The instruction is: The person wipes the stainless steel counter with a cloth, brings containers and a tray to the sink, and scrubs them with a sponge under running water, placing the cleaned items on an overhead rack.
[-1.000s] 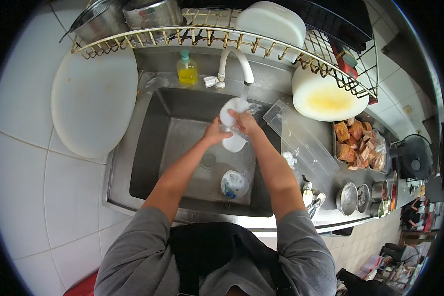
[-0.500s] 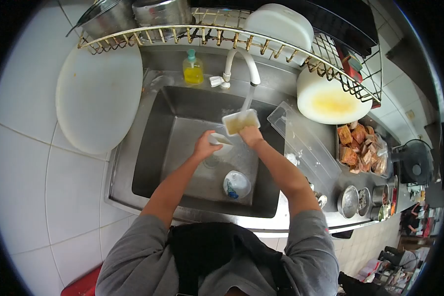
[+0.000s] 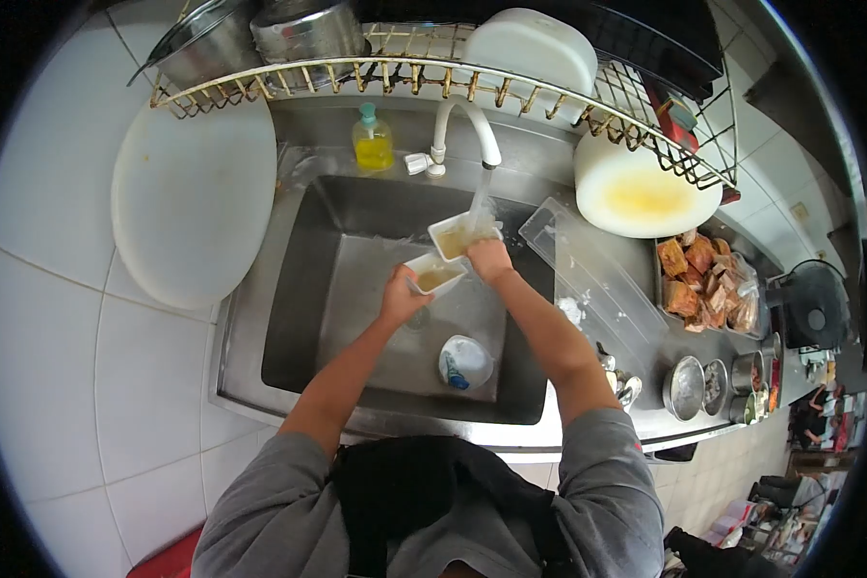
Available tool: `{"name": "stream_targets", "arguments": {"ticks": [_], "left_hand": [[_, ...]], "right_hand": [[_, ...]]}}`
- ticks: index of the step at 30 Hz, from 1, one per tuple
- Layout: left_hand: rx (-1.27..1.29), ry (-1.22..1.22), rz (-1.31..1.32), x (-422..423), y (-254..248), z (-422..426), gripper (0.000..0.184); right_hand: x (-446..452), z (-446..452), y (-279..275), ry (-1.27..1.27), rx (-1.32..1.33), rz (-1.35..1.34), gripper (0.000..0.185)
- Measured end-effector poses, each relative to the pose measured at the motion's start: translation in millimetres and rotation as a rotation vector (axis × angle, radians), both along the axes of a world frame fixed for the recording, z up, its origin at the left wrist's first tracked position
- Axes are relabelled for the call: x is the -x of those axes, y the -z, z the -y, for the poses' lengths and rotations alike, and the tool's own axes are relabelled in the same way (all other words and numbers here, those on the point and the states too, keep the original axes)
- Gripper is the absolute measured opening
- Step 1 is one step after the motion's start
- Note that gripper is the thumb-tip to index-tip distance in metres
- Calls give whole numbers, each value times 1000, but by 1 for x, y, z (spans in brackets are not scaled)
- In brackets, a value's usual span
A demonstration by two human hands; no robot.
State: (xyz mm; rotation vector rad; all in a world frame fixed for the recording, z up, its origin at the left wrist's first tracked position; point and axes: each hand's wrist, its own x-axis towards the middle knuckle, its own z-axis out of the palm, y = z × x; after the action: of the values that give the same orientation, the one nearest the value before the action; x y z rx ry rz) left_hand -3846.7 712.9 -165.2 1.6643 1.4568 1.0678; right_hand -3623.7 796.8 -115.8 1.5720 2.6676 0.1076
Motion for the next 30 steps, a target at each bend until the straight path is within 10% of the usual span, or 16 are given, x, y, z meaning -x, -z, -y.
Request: {"name": "stream_targets", "arguments": {"ticks": [8,12,15,22,25,30], "left_hand": [[-3,-20,-82,-7,-20,-7,55],[48,41,-171,-26,-44,-19,55],[115,209,117,-38,-51,-33,58],[500,616,1627,-49,-110,-42,60],[-169,135,-134,-58,-83,-80,50],[-187,138,-96,-65,-94,-82,49]], "right_hand": [[5,5,-37,411,331,-893,45],[12,30,-50,461,758,-1199,92],[23,60,-117,297,760,-1040,119],[14,118,-328,-158,282,-739,102],[-15,100,-409,-283,-181,-786,91],[-46,25,-461,21,-84,-826,65]]}}
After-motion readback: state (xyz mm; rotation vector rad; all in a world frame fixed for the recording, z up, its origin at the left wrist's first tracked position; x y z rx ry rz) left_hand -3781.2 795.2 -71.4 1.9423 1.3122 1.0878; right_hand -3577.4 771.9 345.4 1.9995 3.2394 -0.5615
